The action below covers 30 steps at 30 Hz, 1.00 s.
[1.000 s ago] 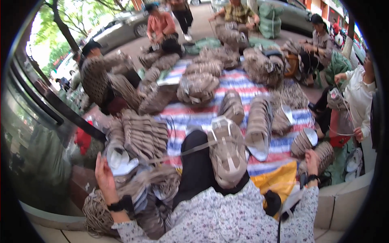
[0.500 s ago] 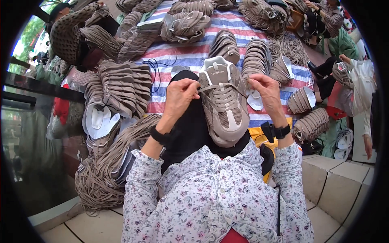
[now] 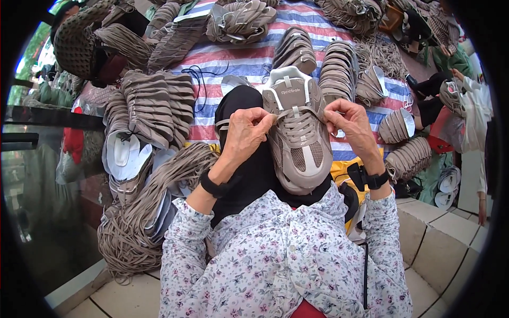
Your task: The person laces an athletic shoe by hand, threading a shoelace through the eyelets.
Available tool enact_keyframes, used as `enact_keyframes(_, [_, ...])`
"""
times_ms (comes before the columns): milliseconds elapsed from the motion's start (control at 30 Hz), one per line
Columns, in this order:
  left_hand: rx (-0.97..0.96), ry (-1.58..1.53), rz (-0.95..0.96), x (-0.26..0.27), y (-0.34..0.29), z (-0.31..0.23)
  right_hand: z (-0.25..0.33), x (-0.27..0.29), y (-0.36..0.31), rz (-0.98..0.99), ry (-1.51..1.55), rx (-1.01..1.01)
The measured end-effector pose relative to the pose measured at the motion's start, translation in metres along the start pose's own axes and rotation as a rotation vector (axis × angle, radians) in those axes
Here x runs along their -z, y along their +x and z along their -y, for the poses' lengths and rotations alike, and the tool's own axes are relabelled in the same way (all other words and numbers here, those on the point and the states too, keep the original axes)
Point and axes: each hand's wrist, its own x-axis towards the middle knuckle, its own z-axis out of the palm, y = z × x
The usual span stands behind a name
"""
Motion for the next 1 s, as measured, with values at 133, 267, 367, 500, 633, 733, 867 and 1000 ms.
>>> enact_keyframes(133, [-0.075,0.192,-0.099,-0.008,-0.002,-0.006,0.005,-0.001,0.007,0.003,-0.07,0.011])
enact_keyframes(267, [-0.502,0.654,-0.302,-0.018,-0.006,-0.021,0.007,-0.003,0.016,0.045,-0.144,0.044])
enact_keyframes(367, [-0.468,0.798,-0.263,-0.02,-0.005,-0.027,0.011,-0.003,0.02,0.073,-0.172,0.021])
enact_keyframes(500, [-0.499,0.773,-0.215,-0.014,0.003,-0.025,0.016,0.002,0.029,0.132,-0.269,-0.016])
enact_keyframes(633, [-0.487,0.719,-0.191,-0.013,0.005,-0.024,0.03,-0.003,0.038,0.104,-0.643,0.151])
enact_keyframes(733, [-0.489,0.695,-0.203,-0.013,0.004,-0.023,0.039,-0.019,0.041,0.053,-0.909,0.285])
enact_keyframes(867, [-0.294,0.452,-0.124,-0.004,0.001,-0.017,0.033,-0.035,0.036,-0.07,-1.134,0.51])
enact_keyframes(1000, [-0.051,0.152,-0.042,0.005,0.0,-0.014,0.045,-0.032,0.034,-0.064,-1.121,0.604])
